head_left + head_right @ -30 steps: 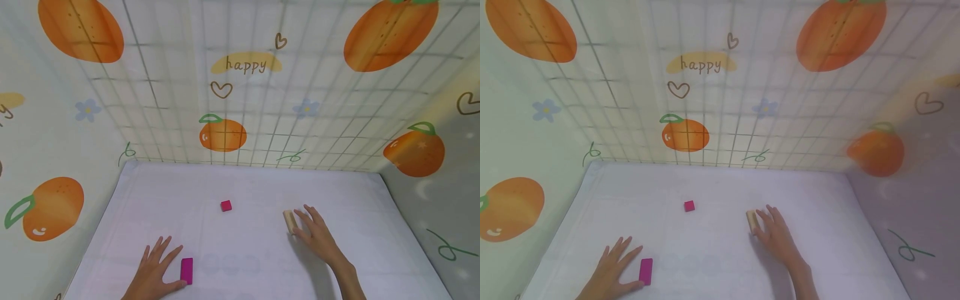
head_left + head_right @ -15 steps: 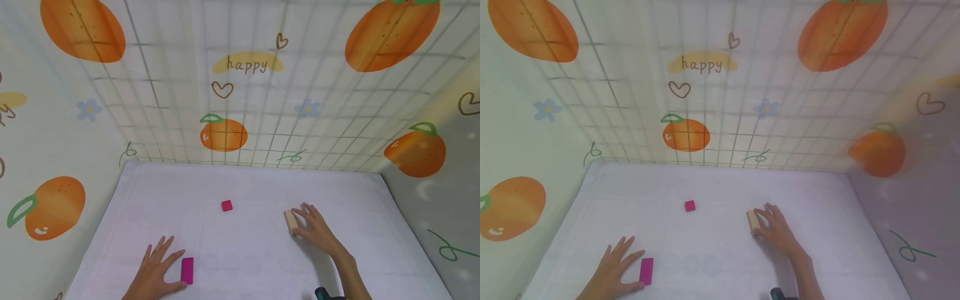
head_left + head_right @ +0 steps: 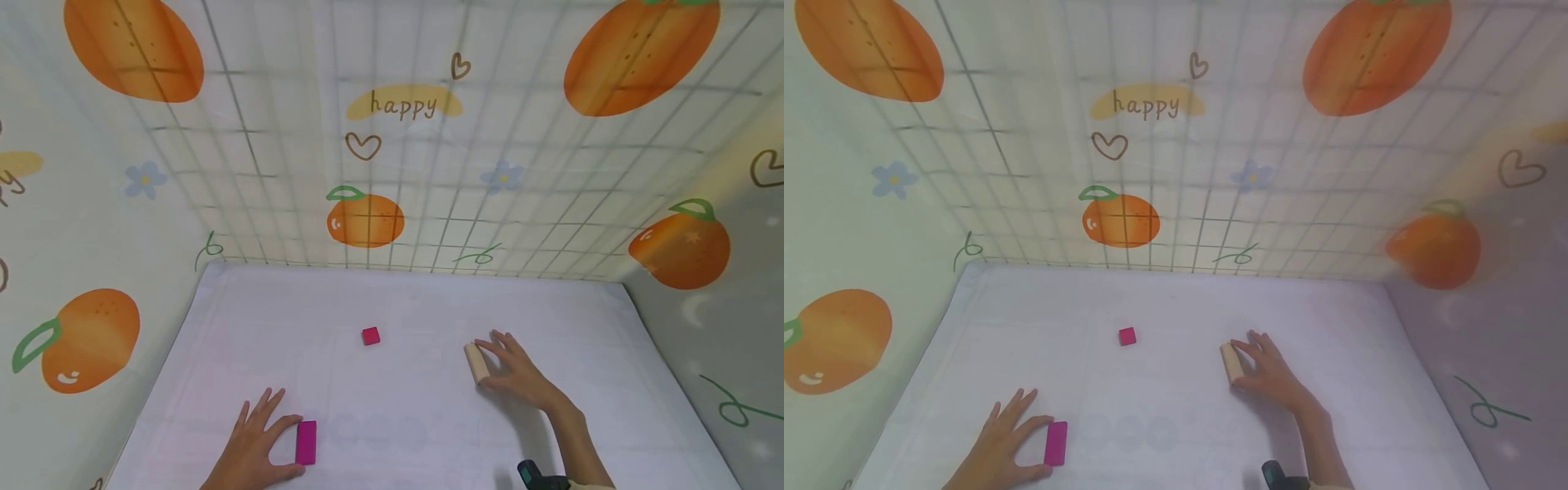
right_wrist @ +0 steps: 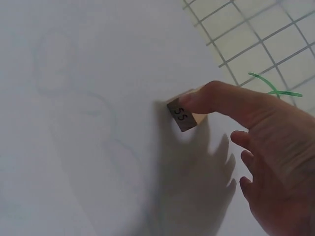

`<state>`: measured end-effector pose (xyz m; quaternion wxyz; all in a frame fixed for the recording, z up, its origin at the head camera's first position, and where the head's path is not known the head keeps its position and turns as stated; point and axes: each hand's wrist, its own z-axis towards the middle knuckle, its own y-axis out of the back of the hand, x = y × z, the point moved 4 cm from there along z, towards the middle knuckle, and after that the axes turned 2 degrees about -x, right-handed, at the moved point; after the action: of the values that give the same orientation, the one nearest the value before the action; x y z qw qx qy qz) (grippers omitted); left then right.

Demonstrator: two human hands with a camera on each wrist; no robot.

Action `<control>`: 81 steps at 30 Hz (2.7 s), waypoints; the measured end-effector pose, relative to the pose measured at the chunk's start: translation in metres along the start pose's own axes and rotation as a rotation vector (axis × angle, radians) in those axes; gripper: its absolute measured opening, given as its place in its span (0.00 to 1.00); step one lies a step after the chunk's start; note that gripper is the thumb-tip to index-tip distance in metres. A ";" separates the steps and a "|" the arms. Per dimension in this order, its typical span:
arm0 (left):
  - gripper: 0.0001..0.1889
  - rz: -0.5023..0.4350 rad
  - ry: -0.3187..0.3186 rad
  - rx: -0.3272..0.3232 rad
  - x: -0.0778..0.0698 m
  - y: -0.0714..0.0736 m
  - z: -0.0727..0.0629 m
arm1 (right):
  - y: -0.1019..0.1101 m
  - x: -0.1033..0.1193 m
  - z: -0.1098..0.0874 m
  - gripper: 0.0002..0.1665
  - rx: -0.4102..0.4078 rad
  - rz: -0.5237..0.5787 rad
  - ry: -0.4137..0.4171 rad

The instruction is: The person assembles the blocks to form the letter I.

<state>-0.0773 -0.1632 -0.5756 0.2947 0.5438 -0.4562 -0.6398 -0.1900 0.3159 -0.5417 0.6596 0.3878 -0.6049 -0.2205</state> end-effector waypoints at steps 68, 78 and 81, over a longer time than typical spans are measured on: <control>0.33 -0.009 -0.316 -0.138 -0.081 0.012 0.033 | 0.006 0.003 -0.001 0.44 0.027 -0.033 -0.025; 0.32 -0.032 -0.390 -0.128 -0.107 0.001 0.043 | 0.004 -0.001 -0.001 0.44 0.016 -0.031 0.008; 0.32 -0.037 -0.434 -0.166 -0.115 -0.003 0.043 | 0.005 -0.001 -0.001 0.45 0.015 -0.029 0.000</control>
<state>-0.0911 -0.0501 -0.5293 0.2217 0.3758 -0.4446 -0.7822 -0.1896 0.3200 -0.5388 0.6533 0.4014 -0.6010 -0.2256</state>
